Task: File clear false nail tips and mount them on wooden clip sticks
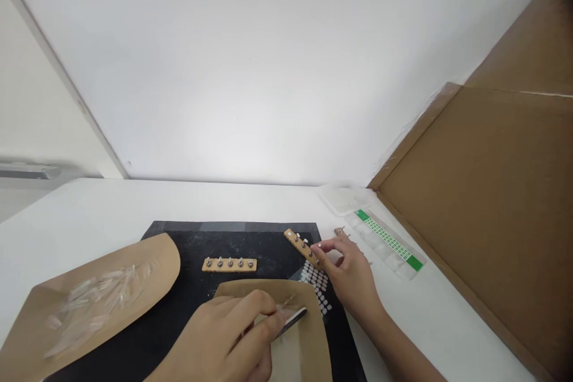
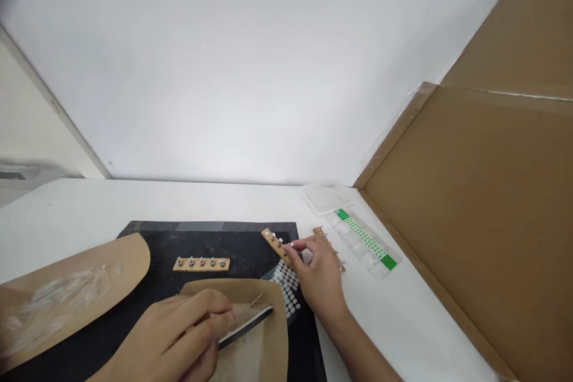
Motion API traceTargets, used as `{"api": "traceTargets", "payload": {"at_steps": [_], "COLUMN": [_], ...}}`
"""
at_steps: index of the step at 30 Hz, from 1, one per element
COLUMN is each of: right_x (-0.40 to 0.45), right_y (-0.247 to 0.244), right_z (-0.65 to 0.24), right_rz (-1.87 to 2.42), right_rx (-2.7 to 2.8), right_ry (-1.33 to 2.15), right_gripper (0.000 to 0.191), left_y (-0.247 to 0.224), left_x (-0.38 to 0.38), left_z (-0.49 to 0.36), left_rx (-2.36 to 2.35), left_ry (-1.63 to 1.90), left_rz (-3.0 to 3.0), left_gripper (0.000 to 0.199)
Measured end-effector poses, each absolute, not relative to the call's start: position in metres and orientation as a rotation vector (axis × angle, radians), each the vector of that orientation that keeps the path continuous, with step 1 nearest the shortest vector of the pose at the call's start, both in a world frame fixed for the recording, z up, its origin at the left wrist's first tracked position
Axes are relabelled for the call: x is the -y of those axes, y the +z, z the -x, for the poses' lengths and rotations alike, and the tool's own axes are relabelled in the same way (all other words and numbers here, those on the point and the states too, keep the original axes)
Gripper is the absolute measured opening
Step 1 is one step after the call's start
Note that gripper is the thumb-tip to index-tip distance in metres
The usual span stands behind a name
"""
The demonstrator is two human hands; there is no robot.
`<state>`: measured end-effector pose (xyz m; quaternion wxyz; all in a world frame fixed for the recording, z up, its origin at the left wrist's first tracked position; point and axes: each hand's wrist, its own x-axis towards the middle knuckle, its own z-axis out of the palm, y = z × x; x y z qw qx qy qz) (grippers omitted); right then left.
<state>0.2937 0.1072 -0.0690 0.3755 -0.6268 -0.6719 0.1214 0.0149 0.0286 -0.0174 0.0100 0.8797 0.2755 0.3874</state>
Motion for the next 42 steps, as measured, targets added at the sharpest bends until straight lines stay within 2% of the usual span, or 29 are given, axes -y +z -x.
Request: {"api": "traceTargets", "payload": {"at_steps": [13, 19, 25, 29, 33, 38, 42], "right_x": [-0.105, -0.102, -0.102, -0.102, -0.101, -0.097, -0.09], "right_y": [-0.07, -0.068, -0.063, -0.061, -0.061, -0.058, -0.053], "right_z": [-0.289, -0.289, -0.29, -0.29, -0.288, -0.285, -0.278], "right_rz": [1.617, 1.603, 1.617, 1.619, 1.624, 1.596, 1.52], "right_rx": [1.737, 1.718, 1.644, 1.608, 1.585, 1.528, 1.546], "right_ry": [0.306, 0.325, 0.365, 0.38, 0.386, 0.416, 0.441], "right_gripper": [0.024, 0.023, 0.028, 0.031, 0.031, 0.034, 0.033], "left_y": [-0.02, -0.023, -0.023, -0.023, -0.033, -0.04, -0.037], "left_x": [-0.03, -0.03, -0.028, -0.028, -0.026, -0.022, -0.025], "left_z": [-0.016, -0.018, -0.016, -0.009, -0.008, -0.017, -0.017], "left_rx": [-0.869, -0.861, -0.855, -0.88, -0.859, -0.923, -0.94], "left_ry": [1.2, 1.26, 1.199, 1.152, 1.262, 1.683, 1.383], "left_rz": [-2.756, -2.721, -2.723, -2.707, -2.568, -2.314, -2.609], "left_gripper": [0.037, 0.026, 0.024, 0.035, 0.044, 0.03, 0.016]}}
